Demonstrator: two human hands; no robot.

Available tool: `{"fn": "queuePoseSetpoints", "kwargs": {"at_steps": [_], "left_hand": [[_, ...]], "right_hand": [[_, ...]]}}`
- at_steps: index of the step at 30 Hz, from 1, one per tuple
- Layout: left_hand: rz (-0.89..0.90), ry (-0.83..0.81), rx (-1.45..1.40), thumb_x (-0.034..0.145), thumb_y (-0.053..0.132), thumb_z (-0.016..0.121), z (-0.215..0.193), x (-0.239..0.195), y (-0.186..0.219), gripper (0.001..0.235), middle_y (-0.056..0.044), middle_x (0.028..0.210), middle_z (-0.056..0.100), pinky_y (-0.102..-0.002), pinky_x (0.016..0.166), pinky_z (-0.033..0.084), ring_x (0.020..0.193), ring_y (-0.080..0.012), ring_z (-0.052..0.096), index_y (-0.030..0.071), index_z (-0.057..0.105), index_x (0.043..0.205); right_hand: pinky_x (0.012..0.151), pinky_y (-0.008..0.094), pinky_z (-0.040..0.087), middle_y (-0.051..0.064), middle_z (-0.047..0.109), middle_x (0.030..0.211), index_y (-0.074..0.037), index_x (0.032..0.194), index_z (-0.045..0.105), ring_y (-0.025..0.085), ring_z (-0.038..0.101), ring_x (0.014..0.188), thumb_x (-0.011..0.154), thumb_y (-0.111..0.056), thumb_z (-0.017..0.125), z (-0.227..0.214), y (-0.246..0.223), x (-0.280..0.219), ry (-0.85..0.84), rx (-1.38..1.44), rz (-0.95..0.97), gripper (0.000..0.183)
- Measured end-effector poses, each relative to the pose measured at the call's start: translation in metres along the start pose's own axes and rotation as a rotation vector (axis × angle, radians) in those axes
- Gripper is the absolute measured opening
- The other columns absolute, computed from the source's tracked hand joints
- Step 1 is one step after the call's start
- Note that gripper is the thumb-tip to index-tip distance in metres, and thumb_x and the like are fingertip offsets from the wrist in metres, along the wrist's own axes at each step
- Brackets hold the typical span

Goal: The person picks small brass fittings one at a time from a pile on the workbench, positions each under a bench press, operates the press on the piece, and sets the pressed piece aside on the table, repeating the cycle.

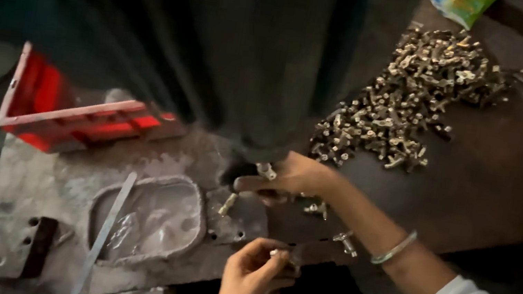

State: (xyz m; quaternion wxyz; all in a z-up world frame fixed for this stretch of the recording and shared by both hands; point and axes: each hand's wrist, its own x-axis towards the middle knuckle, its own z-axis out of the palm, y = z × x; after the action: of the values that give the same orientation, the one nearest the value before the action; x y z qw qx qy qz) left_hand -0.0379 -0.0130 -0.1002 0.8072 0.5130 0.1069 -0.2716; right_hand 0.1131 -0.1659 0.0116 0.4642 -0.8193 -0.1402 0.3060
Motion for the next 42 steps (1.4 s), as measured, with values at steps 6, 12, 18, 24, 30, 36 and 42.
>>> {"fn": "queuePoseSetpoints", "kwargs": {"at_steps": [6, 12, 18, 24, 30, 36, 42], "left_hand": [[1.086, 0.319, 1.111, 0.082, 0.008, 0.073, 0.006, -0.029, 0.075, 0.034, -0.007, 0.108, 0.074, -0.038, 0.085, 0.061, 0.102, -0.0268, 0.074, 0.006, 0.069, 0.116], [0.940, 0.435, 1.362, 0.078, -0.003, 0.064, -0.003, -0.020, 0.061, 0.048, -0.013, 0.124, 0.066, -0.038, 0.086, 0.056, 0.112, -0.0283, 0.066, 0.006, 0.069, 0.125], [0.817, 0.493, 1.465, 0.077, 0.004, 0.066, -0.014, 0.004, 0.059, 0.046, -0.012, 0.113, 0.064, -0.041, 0.084, 0.055, 0.106, -0.0308, 0.062, 0.001, 0.063, 0.123], [0.891, 0.500, 1.621, 0.078, 0.005, 0.066, -0.007, 0.029, 0.052, 0.041, -0.008, 0.105, 0.069, -0.036, 0.084, 0.054, 0.103, -0.0292, 0.062, 0.003, 0.066, 0.118], [1.165, 0.434, 1.794, 0.081, 0.014, 0.067, 0.023, 0.083, 0.010, 0.018, -0.012, 0.100, 0.070, -0.052, 0.097, 0.048, 0.106, -0.0335, 0.060, 0.006, 0.073, 0.096], [0.996, 0.104, 1.452, 0.078, 0.008, 0.068, 0.018, 0.043, 0.003, 0.020, -0.012, 0.107, 0.071, -0.044, 0.093, 0.053, 0.111, -0.0343, 0.064, 0.004, 0.074, 0.097], [0.827, 0.486, 1.096, 0.075, 0.003, 0.074, -0.037, -0.046, 0.101, 0.025, -0.010, 0.096, 0.073, -0.039, 0.075, 0.058, 0.086, -0.0299, 0.072, 0.008, 0.075, 0.100]], "right_hand": [[0.050, 0.026, 0.047, 0.001, 0.067, 0.059, -0.006, 0.064, 0.070, 0.010, 0.060, 0.052, 0.080, -0.062, 0.075, -0.006, -0.013, -0.007, -0.037, -0.049, 0.089, 0.058], [0.050, 0.026, 0.053, -0.003, 0.068, 0.063, -0.014, 0.082, 0.076, 0.007, 0.063, 0.055, 0.079, -0.048, 0.079, -0.001, -0.015, -0.004, 0.086, 0.081, 0.077, 0.035], [0.046, 0.027, 0.046, 0.001, 0.064, 0.059, -0.003, 0.077, 0.070, 0.010, 0.057, 0.050, 0.087, -0.043, 0.079, -0.002, -0.014, -0.012, -0.043, 0.189, -0.044, 0.041], [0.045, 0.025, 0.046, -0.001, 0.063, 0.060, -0.014, 0.090, 0.072, 0.007, 0.058, 0.051, 0.086, -0.040, 0.075, 0.001, -0.028, -0.017, 0.009, 0.207, -0.211, 0.026], [0.049, 0.026, 0.044, -0.001, 0.064, 0.064, -0.006, 0.080, 0.074, 0.006, 0.055, 0.057, 0.093, -0.031, 0.078, 0.013, 0.003, 0.000, 0.167, 0.195, -0.317, 0.028], [0.038, 0.029, 0.039, 0.003, 0.059, 0.054, -0.009, 0.078, 0.062, 0.014, 0.053, 0.042, 0.090, -0.027, 0.074, 0.075, -0.002, 0.012, 0.708, 0.775, -0.318, 0.024], [0.036, 0.028, 0.030, 0.001, 0.050, 0.051, -0.011, 0.069, 0.054, 0.010, 0.044, 0.039, 0.094, -0.028, 0.071, 0.065, -0.010, -0.003, 0.537, 0.756, -0.212, 0.034]]}}
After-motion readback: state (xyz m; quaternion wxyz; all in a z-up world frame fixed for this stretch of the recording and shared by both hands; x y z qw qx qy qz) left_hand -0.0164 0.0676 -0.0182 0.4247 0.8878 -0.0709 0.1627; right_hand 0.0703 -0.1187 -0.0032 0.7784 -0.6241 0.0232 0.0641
